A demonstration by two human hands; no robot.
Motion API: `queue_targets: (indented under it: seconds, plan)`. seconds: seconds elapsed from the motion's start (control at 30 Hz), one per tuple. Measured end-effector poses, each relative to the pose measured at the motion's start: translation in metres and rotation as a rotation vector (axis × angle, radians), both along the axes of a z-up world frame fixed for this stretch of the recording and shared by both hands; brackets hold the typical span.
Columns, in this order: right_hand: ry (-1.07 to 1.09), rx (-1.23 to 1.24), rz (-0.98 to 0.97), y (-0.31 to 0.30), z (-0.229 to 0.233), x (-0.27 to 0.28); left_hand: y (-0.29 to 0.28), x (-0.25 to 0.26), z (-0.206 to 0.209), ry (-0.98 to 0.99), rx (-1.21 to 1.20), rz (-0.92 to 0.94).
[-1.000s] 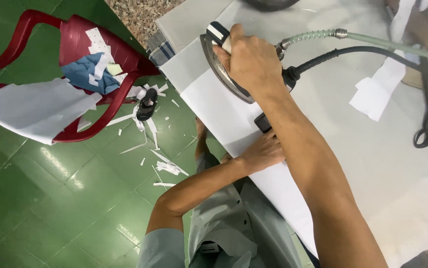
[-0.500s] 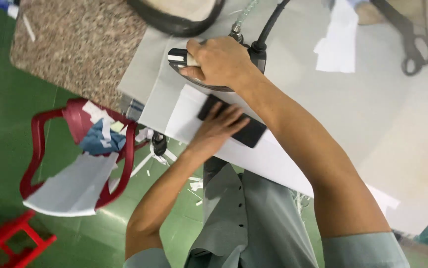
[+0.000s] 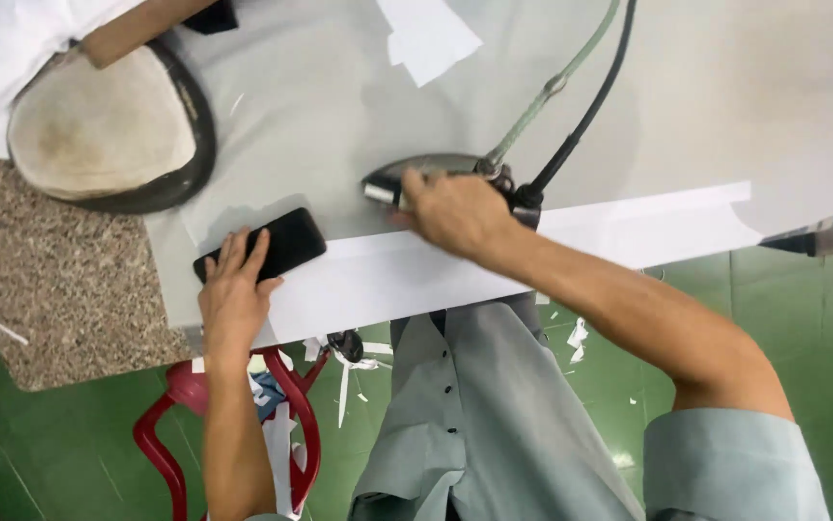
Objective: The person irons a long white fabric strip on a worktable using a steam iron. They repeatedly smooth and press the fabric, occasionally repositioning it and using a black rectangular object to hold the edge in place.
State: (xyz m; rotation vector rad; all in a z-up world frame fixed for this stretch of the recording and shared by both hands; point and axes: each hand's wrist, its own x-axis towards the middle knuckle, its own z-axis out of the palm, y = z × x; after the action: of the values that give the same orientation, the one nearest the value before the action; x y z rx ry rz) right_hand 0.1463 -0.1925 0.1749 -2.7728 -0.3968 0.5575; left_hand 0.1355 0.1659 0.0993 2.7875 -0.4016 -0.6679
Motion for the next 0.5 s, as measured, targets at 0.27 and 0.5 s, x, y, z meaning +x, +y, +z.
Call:
queue_targets:
  seconds: [0.27, 0.5]
  plan:
    - [-0.145, 0.178, 0.115, 0.024, -0.048, -0.128, -0.037, 0.01, 0.006, -0.052, 0.056, 0.049]
    - [-0.281, 0.153, 0.076, -0.035, -0.087, -0.175, -0.111, -0.03, -0.006, -0.063, 0.008, -0.145]
